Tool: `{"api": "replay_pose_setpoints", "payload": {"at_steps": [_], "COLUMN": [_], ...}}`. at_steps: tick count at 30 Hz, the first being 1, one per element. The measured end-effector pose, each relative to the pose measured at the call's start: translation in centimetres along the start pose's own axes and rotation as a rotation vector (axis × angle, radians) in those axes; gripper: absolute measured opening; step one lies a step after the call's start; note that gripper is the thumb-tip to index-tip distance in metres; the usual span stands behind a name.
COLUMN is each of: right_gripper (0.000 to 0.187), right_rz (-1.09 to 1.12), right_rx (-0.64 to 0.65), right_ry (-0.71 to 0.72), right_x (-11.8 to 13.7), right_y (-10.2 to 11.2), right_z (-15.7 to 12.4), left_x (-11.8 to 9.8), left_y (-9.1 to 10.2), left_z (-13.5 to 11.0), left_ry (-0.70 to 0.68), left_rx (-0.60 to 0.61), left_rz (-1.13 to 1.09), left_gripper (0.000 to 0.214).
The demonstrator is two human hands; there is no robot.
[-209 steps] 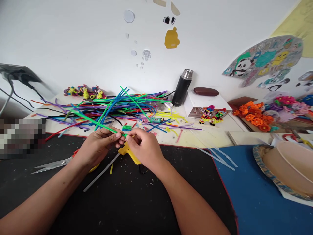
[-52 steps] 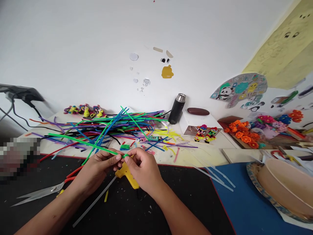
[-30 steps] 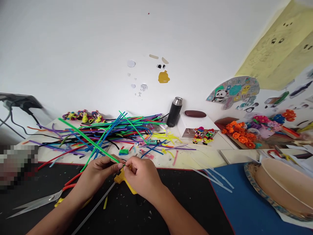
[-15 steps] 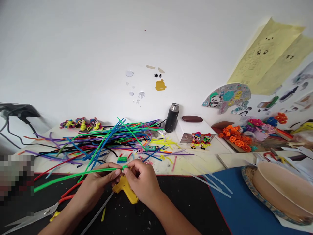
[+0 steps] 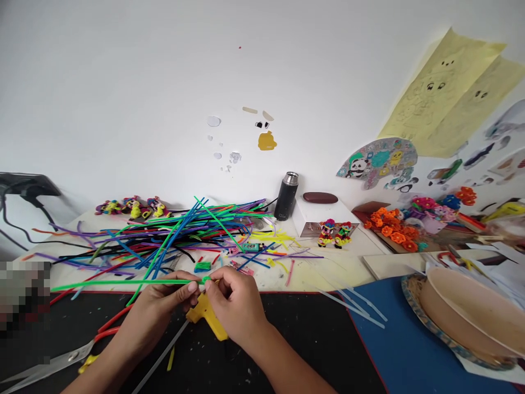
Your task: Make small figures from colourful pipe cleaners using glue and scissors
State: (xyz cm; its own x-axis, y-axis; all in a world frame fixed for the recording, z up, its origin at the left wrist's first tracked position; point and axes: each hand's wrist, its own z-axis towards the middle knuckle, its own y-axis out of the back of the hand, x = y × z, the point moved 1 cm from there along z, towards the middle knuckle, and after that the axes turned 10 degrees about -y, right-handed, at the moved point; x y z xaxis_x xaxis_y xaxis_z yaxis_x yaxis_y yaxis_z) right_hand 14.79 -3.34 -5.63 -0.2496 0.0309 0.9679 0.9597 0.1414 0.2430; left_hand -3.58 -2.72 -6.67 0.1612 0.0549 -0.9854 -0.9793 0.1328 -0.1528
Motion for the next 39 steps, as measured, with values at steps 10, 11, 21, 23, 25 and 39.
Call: {"api": "replay_pose_setpoints", "payload": {"at_steps": [10, 11, 21, 23, 25, 39], "right_gripper": [0.015, 0.014, 0.013, 0.013, 0.016, 0.021], "right_rz": [-0.210, -0.237, -0.126, -0.031, 0.058, 0.188], "right_rx": [0.027, 0.041, 0.047, 0.069, 0.086, 0.084], "right_ry": [0.065, 0.073, 0.022, -0.019, -0.055, -0.076], "right_x": [0.4, 0.3, 0.5, 0.5, 0.3, -0.4], "right_y": [0.3, 0.3, 0.5, 0.5, 0.4, 0.0], "right_z": [-0.1, -0.1, 0.0, 0.0, 0.1, 0.2], "left_x": [-1.3, -1.5, -0.8, -0.8, -1.1, -0.1], "left_y": [0.3, 0.4, 0.5, 0.2, -0.1, -0.3], "left_z": [-0.1, -0.2, -0.1, -0.1, -0.1, -0.2], "left_ry": [-0.086, -0.105, -0.026, -0.030, -0.032, -0.068], "left_rx": [0.007, 0.010, -0.042, -0.021, 0.004, 0.020], "left_rz": [0.236, 0.283, 0.158, 0.106, 0.108, 0.136], "left_gripper": [0.030, 0.030, 0.034, 0.034, 0.034, 0.033]}}
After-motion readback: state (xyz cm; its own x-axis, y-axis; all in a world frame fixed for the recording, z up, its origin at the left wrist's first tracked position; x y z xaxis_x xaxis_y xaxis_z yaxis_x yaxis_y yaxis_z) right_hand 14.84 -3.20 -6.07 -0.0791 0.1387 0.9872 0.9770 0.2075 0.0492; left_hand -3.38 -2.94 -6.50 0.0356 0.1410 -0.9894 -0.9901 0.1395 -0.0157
